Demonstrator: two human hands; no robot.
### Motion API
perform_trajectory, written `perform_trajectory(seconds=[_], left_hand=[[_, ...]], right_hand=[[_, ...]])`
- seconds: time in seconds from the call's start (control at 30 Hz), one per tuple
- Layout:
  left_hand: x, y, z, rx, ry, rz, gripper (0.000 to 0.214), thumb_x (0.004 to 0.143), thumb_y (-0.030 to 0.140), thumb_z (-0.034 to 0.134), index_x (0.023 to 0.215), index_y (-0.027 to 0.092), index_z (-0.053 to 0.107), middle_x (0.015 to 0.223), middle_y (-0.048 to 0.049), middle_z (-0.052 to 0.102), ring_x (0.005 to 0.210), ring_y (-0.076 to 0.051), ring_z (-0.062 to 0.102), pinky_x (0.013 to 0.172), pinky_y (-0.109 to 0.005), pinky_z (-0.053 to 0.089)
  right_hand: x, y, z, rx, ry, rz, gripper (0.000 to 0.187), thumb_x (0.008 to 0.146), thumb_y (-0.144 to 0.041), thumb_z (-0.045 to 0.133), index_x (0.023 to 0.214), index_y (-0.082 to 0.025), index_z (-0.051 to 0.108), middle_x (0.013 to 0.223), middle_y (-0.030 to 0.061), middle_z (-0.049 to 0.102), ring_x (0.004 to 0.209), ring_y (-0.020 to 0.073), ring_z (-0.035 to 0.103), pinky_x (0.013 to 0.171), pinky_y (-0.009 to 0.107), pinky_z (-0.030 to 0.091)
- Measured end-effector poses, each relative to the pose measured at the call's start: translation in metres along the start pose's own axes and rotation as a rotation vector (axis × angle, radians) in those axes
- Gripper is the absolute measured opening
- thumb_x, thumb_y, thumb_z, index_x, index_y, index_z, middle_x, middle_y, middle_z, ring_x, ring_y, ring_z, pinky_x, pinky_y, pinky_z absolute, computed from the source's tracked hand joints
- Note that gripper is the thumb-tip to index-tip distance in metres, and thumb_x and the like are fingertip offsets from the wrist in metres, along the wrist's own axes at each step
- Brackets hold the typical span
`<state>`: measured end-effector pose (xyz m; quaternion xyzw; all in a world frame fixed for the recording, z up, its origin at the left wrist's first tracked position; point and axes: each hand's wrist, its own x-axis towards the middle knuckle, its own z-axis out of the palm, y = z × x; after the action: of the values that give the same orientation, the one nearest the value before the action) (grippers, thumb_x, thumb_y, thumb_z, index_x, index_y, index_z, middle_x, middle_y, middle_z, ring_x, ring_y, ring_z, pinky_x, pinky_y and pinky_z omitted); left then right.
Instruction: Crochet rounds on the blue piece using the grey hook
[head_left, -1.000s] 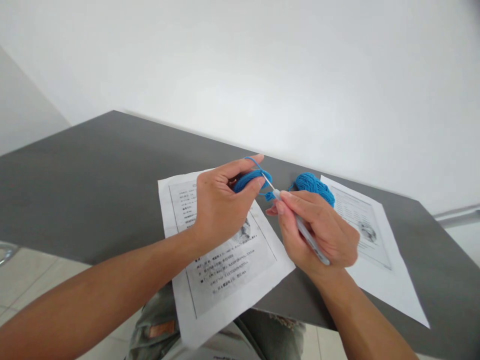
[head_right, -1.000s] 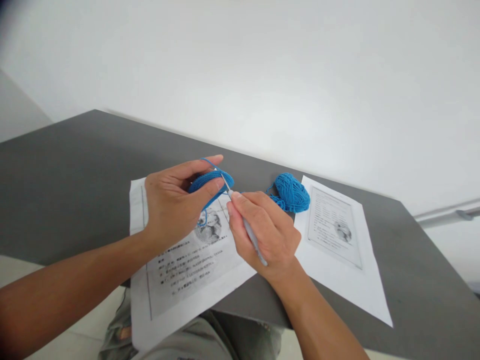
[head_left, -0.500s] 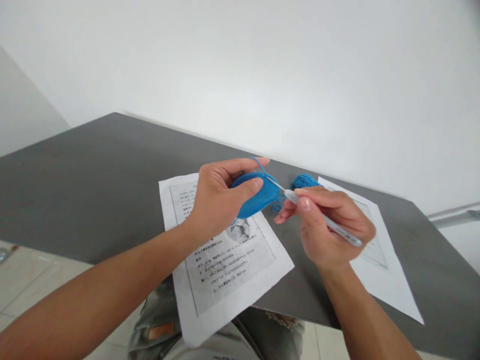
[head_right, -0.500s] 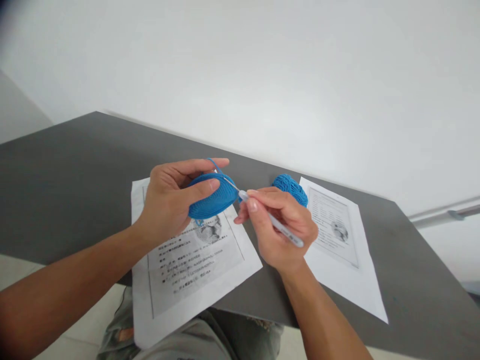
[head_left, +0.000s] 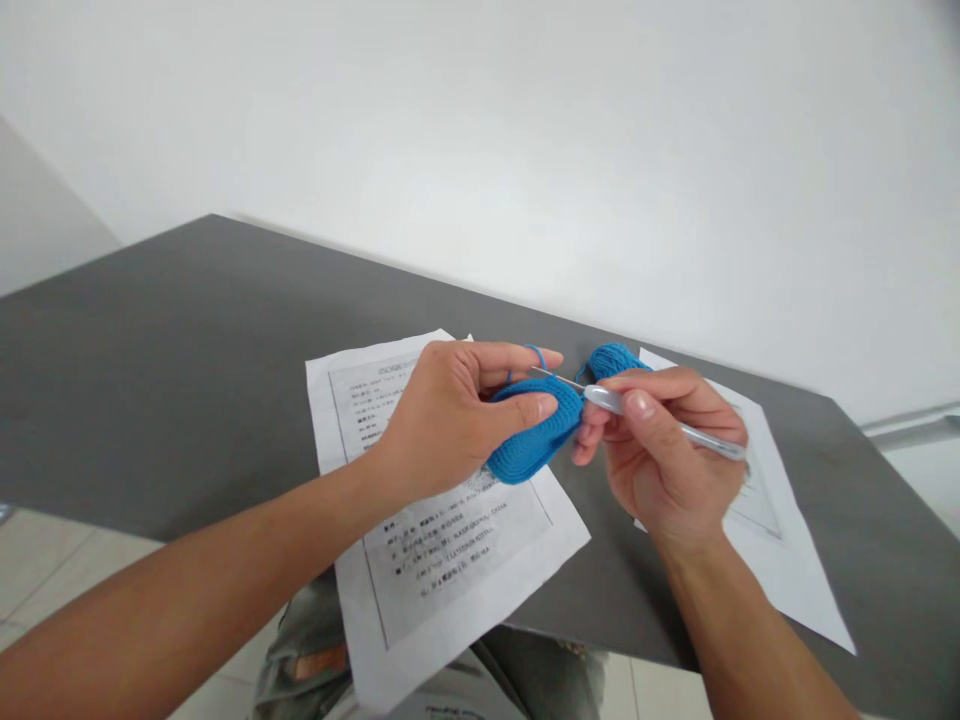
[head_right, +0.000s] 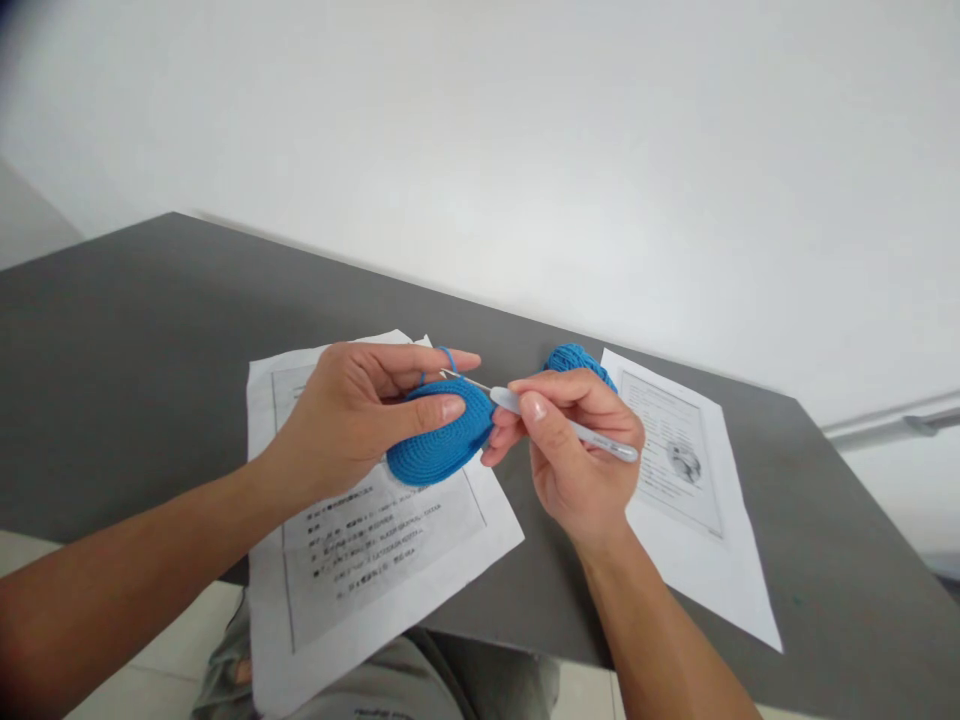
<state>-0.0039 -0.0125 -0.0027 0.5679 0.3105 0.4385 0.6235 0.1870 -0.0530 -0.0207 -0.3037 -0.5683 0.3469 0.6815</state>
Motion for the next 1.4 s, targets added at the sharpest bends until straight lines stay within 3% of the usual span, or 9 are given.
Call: perform_trajectory(seconds=[0.1,0.3,0.6,0.93,1.13,1.4], left_hand=[[0.000,-0.003,0.001,-0.070,0.032,0.016,0.050,0.079,0.021,0.091,0.127,0.010,0.081,0.097,-0.0055,0.087,0.082,-0.017,0.077,0.078,-0.027,0.061],[0.000,-0.003,0.003,-0.103,0.086,0.023,0.050,0.078,0.017,0.091,0.126,0.008,0.081,0.084,-0.0017,0.083,0.073,-0.011,0.071,0.071,-0.021,0.059],[0.000,0.001,0.000,-0.035,0.109,-0.004,0.046,0.075,0.020,0.091,0.120,0.013,0.084,0.071,0.0021,0.074,0.053,-0.007,0.057,0.045,-0.017,0.046],[0.000,0.002,0.000,-0.002,0.118,0.006,0.044,0.076,0.020,0.089,0.119,0.013,0.084,0.072,0.0021,0.073,0.056,-0.008,0.059,0.047,-0.018,0.048],[0.000,0.005,0.003,0.087,0.139,0.011,0.044,0.078,0.019,0.084,0.121,0.010,0.083,0.069,0.0027,0.070,0.049,-0.007,0.053,0.040,-0.018,0.040],[0.000,0.001,0.009,0.230,0.217,0.105,0.041,0.081,0.017,0.078,0.122,0.011,0.084,0.068,0.0043,0.068,0.055,-0.008,0.053,0.054,-0.022,0.049]], right_hand=[[-0.001,0.001,0.003,-0.019,0.026,-0.010,0.008,0.092,-0.025,0.084,0.099,-0.021,0.084,0.078,0.0029,0.082,0.056,0.0158,0.076,0.049,0.025,0.066],[-0.002,0.002,0.002,-0.045,0.004,-0.052,0.010,0.093,-0.025,0.083,0.102,-0.021,0.085,0.079,0.0033,0.082,0.063,0.0194,0.080,0.054,0.030,0.070],[0.000,-0.004,-0.013,-0.133,-0.104,-0.124,0.014,0.096,-0.017,0.078,0.107,-0.023,0.085,0.080,0.0031,0.080,0.065,0.0173,0.078,0.053,0.029,0.068],[-0.001,-0.007,-0.018,-0.320,-0.165,-0.233,0.025,0.095,-0.012,0.076,0.115,-0.025,0.084,0.085,0.0042,0.082,0.065,0.0193,0.077,0.056,0.036,0.066],[-0.001,-0.012,-0.017,-0.435,-0.196,-0.298,0.036,0.090,-0.003,0.076,0.117,-0.026,0.083,0.087,0.0038,0.082,0.068,0.0195,0.077,0.054,0.035,0.063],[-0.004,-0.013,-0.011,-0.617,-0.185,-0.380,0.039,0.086,-0.001,0.079,0.116,-0.027,0.083,0.087,0.0021,0.083,0.070,0.0188,0.077,0.059,0.034,0.063]])
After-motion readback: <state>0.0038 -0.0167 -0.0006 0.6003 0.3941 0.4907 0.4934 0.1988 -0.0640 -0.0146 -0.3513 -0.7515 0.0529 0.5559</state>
